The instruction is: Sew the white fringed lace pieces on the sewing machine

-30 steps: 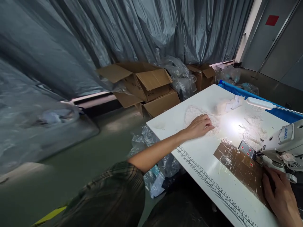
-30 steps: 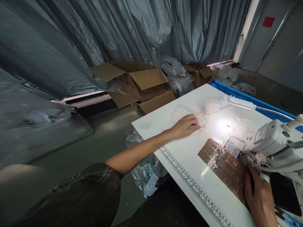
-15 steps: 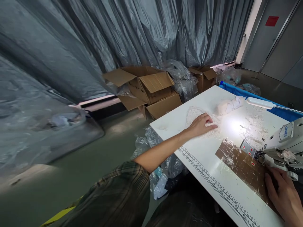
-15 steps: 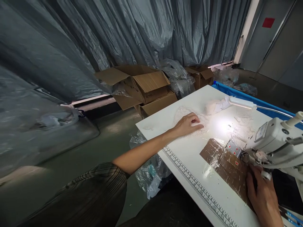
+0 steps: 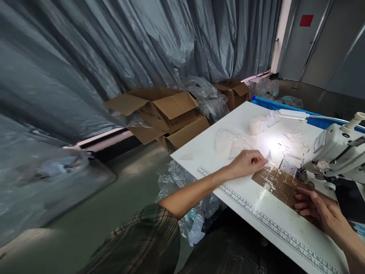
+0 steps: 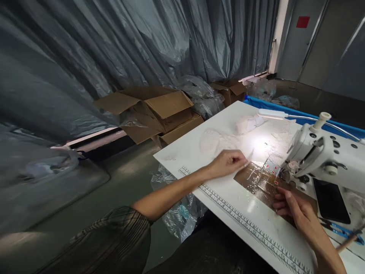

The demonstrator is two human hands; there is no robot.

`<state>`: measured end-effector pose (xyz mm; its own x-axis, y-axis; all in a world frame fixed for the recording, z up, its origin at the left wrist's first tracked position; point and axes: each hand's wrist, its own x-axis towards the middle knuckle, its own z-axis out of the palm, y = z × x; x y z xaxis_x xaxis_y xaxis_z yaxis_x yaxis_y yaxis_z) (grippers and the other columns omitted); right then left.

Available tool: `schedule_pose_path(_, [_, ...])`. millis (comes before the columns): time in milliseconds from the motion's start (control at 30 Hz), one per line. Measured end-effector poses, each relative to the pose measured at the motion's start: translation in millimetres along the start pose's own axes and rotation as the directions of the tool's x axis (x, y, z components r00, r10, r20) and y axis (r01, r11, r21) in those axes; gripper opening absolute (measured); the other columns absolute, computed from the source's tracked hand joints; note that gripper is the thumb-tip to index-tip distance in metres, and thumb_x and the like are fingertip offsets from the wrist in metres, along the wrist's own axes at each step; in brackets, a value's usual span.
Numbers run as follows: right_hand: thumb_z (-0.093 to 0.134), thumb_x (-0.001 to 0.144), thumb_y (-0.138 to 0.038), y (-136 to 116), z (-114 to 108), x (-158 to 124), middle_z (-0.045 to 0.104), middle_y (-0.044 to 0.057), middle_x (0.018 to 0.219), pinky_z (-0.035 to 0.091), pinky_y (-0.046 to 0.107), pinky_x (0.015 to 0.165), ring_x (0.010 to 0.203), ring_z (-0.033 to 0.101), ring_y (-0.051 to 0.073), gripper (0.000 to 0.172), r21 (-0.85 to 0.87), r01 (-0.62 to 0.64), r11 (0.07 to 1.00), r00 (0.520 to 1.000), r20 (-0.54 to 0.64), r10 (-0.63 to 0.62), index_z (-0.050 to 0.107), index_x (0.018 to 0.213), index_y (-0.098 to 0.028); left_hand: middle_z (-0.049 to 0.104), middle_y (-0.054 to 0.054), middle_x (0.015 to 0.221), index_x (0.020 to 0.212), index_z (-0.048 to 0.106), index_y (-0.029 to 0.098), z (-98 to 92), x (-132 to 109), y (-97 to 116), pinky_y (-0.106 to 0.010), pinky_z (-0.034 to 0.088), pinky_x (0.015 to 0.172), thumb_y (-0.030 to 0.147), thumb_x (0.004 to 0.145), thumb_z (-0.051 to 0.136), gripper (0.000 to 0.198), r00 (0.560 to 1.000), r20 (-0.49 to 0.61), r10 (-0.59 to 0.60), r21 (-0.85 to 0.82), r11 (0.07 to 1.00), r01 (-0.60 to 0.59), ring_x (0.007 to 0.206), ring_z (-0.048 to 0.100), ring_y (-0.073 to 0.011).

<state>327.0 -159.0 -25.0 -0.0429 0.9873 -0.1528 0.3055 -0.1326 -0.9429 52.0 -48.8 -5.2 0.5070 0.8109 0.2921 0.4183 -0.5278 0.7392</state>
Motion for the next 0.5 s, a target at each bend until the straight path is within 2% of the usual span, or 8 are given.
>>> schedule_pose_path(33, [0.049, 0.082, -0.075, -5, 2, -1, 0.074, 0.016, 0.096, 0.063, 0.043, 0.070, 0.081, 0.073, 0.028, 0.068, 0.085, -0.054, 0.995, 0.997, 0.056, 0.049, 0.072, 0.107, -0.017, 0.067, -0.002, 0.073, 0.078, 0.065, 0.016, 12.0, -2, 11, -0.025, 0.051, 0.062, 0.035, 0.096, 0.049, 0.031, 0.990, 0.116, 0.083, -0.044, 0.996, -0.078, 0.065, 0.061, -0.0121])
schedule_pose_path(67, [0.049, 0.081, -0.077, -10, 2, -2, 0.074, 0.016, 0.096, 0.063, 0.044, 0.074, 0.085, 0.072, 0.028, 0.068, 0.125, -0.093, 0.988, 0.992, 0.097, 0.081, 0.072, 0.105, -0.017, 0.071, -0.004, 0.083, 0.086, 0.067, 0.016, 23.4, -4, 21, -0.027, 0.054, 0.069, 0.034, 0.098, 0.048, 0.028, 0.947, 0.241, 0.211, -0.110, 0.976, -0.189, 0.074, 0.065, -0.0133])
schedule_pose_path(100, [0.050, 0.080, -0.077, -13, 2, -2, 0.073, 0.014, 0.094, 0.063, 0.044, 0.077, 0.085, 0.072, 0.027, 0.067, 0.129, -0.111, 0.985, 0.989, 0.116, 0.096, 0.072, 0.101, -0.017, 0.073, -0.008, 0.095, 0.096, 0.068, 0.015, 33.2, -4, 29, -0.029, 0.056, 0.077, 0.032, 0.099, 0.049, 0.026, 0.884, 0.329, 0.333, -0.163, 0.942, -0.294, 0.087, 0.067, -0.0154])
schedule_pose_path(167, [0.057, 0.078, -0.074, -17, 1, -3, 0.072, 0.010, 0.087, 0.062, 0.039, 0.072, 0.079, 0.069, 0.023, 0.060, 0.066, -0.105, 0.992, 0.989, 0.115, 0.097, 0.071, 0.094, -0.018, 0.070, -0.012, 0.115, 0.111, 0.066, 0.014, 45.7, -1, 38, -0.034, 0.057, 0.089, 0.030, 0.100, 0.049, 0.026, 0.774, 0.418, 0.476, -0.195, 0.879, -0.435, 0.106, 0.065, -0.0190])
schedule_pose_path(200, [0.061, 0.076, -0.071, -18, 0, -2, 0.070, 0.008, 0.084, 0.061, 0.036, 0.068, 0.076, 0.067, 0.020, 0.056, 0.033, -0.105, 0.994, 0.989, 0.106, 0.101, 0.070, 0.093, -0.018, 0.068, -0.013, 0.118, 0.114, 0.065, 0.015, 47.7, 4, 39, -0.037, 0.057, 0.090, 0.030, 0.100, 0.048, 0.027, 0.757, 0.432, 0.490, -0.163, 0.868, -0.469, 0.109, 0.064, -0.0198])
schedule_pose_path(267, [0.068, 0.073, -0.064, -17, 0, -2, 0.068, 0.005, 0.078, 0.057, 0.031, 0.060, 0.070, 0.063, 0.017, 0.049, 0.014, -0.101, 0.995, 0.989, 0.110, 0.099, 0.069, 0.092, -0.019, 0.069, -0.010, 0.114, 0.113, 0.066, 0.018, 43.9, 18, 32, -0.037, 0.059, 0.084, 0.030, 0.101, 0.044, 0.028, 0.785, 0.429, 0.447, -0.050, 0.879, -0.474, 0.103, 0.065, -0.0187])
schedule_pose_path(367, [0.070, 0.072, -0.058, -14, 0, -1, 0.064, 0.002, 0.073, 0.053, 0.028, 0.054, 0.063, 0.058, 0.014, 0.046, 0.042, -0.103, 0.994, 0.989, 0.111, 0.098, 0.067, 0.094, -0.019, 0.071, -0.009, 0.107, 0.109, 0.068, 0.018, 27.2, 42, 11, -0.036, 0.057, 0.081, 0.027, 0.100, 0.046, 0.025, 0.824, 0.400, 0.402, 0.131, 0.865, -0.485, 0.095, 0.066, -0.0184])
schedule_pose_path(500, [0.068, 0.072, -0.058, -7, -11, -1, 0.052, -0.004, 0.060, 0.047, 0.026, 0.047, 0.052, 0.046, 0.011, 0.042, -0.053, -0.139, 0.989, 0.989, 0.047, 0.141, 0.063, 0.088, -0.019, 0.072, -0.006, 0.106, 0.104, 0.071, 0.023, 14.7, 52, -13, -0.036, 0.054, 0.083, 0.017, 0.095, 0.047, 0.027, 0.801, 0.425, 0.422, 0.130, 0.847, -0.515, 0.095, 0.066, -0.0179])
